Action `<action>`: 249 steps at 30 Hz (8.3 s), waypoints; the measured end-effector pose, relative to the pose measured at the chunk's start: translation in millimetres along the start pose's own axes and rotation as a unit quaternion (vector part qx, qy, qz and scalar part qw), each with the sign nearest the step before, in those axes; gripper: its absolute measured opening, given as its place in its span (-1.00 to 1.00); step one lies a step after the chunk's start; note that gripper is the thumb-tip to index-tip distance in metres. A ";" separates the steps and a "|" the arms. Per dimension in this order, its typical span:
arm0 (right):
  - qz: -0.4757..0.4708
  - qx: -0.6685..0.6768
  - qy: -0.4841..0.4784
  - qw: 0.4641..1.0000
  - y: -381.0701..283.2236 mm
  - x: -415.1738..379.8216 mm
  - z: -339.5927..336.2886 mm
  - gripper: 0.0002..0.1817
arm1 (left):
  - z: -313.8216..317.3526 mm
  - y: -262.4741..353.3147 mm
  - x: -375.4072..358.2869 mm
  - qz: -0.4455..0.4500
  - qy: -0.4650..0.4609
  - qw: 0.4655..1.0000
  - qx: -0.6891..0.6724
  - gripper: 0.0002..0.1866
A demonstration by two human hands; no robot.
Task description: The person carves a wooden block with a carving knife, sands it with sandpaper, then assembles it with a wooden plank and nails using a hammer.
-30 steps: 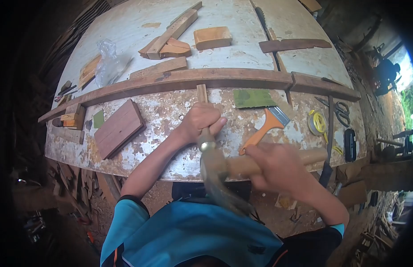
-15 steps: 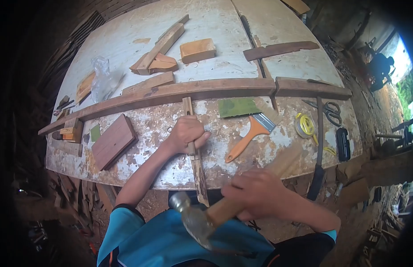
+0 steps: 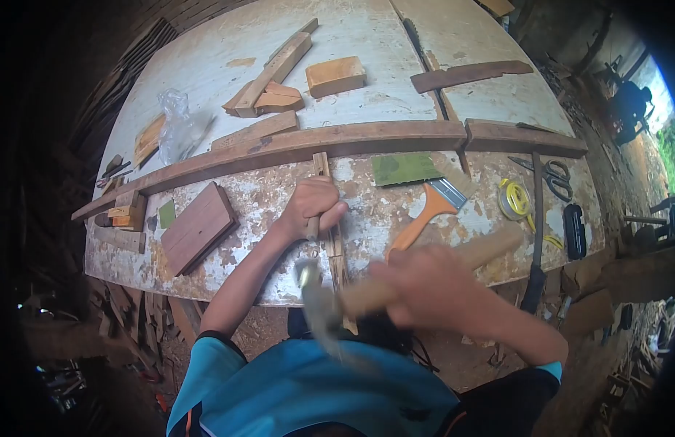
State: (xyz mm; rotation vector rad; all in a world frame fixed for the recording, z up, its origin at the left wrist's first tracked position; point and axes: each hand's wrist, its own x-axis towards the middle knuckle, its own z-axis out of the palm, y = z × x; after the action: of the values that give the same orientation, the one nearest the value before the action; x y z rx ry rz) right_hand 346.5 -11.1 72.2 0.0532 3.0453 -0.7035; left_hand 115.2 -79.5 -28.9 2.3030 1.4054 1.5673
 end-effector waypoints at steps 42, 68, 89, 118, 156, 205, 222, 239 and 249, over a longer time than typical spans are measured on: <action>0.085 0.046 0.046 0.994 -0.8 20.7 11.7 -0.62 | -5.6 -14.6 3.3 -0.019 -0.003 0.999 0.039 -0.66; 0.032 -0.071 0.072 0.994 -22.0 -4.1 -3.2 -0.68 | -5.4 -20.2 0.9 -0.014 -0.028 0.997 0.076 -0.65; 0.231 0.343 0.087 0.906 -43.6 2.9 -39.4 -0.67 | -33.6 42.0 15.6 -0.290 0.057 0.809 -0.508 -0.57; 0.141 0.280 0.450 0.836 -92.1 24.6 -77.3 -0.44 | -22.3 33.2 3.6 -0.249 -0.037 0.834 -0.491 -0.60; 0.035 -0.027 0.145 0.988 -9.5 -16.3 85.7 -0.36 | -25.8 -0.9 -6.8 -0.305 0.255 0.683 -0.613 -0.45; -0.156 0.030 0.153 0.975 -60.7 -47.3 42.2 -0.58 | 0.6 56.9 -23.1 -0.052 0.082 0.990 -0.107 -0.59; -0.061 -0.063 0.086 0.992 -52.8 -23.6 37.1 -0.80 | 7.3 56.2 -29.4 0.034 0.032 0.996 -0.073 -0.60; -0.100 -0.133 0.108 0.980 -44.1 -28.3 53.0 -0.83 | 16.3 50.8 -33.2 0.061 0.009 0.998 -0.021 -0.60; -0.091 -0.132 0.094 0.983 -50.0 -39.9 48.2 -0.79 | 15.1 49.1 -29.3 0.062 0.004 0.998 0.003 -0.60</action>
State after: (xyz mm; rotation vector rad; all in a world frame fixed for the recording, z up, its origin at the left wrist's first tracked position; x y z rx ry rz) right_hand 384.9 -78.4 51.7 -0.1756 3.3266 -0.3099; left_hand 156.1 -121.8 -34.8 2.4329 1.2935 1.6066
